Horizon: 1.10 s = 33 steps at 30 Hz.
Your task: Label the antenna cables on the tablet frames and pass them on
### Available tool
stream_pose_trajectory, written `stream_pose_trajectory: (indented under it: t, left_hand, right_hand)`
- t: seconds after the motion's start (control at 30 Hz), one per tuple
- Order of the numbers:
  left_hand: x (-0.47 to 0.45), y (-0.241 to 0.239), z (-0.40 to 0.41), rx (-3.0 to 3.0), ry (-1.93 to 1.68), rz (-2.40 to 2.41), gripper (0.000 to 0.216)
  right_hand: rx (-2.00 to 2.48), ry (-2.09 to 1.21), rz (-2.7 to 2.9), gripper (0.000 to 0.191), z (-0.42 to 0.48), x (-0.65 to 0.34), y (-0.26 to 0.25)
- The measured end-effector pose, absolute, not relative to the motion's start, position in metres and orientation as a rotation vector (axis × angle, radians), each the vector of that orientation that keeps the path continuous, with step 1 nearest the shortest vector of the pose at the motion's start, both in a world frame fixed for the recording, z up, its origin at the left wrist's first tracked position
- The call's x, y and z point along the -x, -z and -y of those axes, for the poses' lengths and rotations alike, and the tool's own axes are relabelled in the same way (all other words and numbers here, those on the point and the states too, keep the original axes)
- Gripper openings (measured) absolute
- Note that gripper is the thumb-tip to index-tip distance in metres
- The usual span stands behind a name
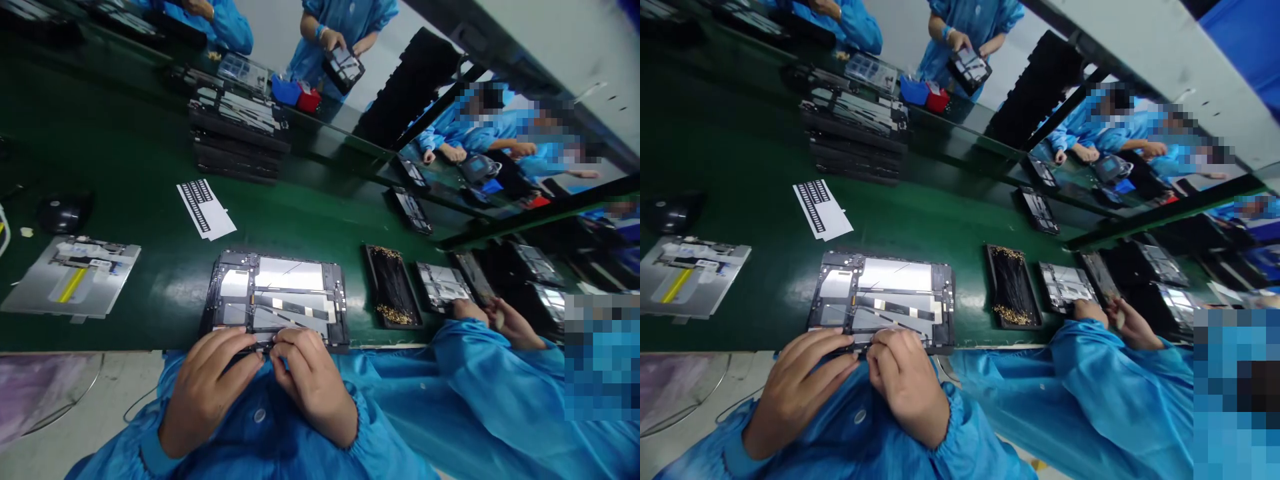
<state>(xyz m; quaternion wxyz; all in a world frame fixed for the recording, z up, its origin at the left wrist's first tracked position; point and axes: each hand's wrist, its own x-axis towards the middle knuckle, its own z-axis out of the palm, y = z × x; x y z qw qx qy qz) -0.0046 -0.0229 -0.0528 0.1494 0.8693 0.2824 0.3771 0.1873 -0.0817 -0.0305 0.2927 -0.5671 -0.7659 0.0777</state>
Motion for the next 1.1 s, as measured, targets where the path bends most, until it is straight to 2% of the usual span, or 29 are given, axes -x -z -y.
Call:
stream_pose_trajectory:
  t: [0.27,0.37,0.5,0.77,0.93,1.1]
  left_hand:
    - [0.000,0.060,0.022,-2.518,-1.109,-0.840,0.017]
    - [-0.002,0.059,0.021,-2.554,-1.099,-0.843,0.019]
    - [-0.007,0.056,0.021,-2.530,-1.122,-0.878,0.011]
    - [-0.013,0.054,0.021,-2.515,-1.167,-0.941,0.008]
    - [-0.011,0.065,0.023,-2.554,-1.164,-0.946,0.012]
    - [-0.003,0.058,0.028,-2.668,-1.156,-0.854,0.011]
  right_hand:
    - [1.529,-0.196,2.035,0.010,0.078,-0.186,0.029]
    - [1.469,-0.296,1.988,0.011,0.080,-0.192,0.029]
    - [1.394,-0.441,1.858,0.019,0.086,-0.203,0.033]
    - [1.416,-0.416,1.893,0.019,0.085,-0.205,0.035]
    - [1.430,-0.124,2.095,0.013,0.085,-0.204,0.038]
    - [1.181,0.250,2.354,0.015,0.086,-0.208,0.035]
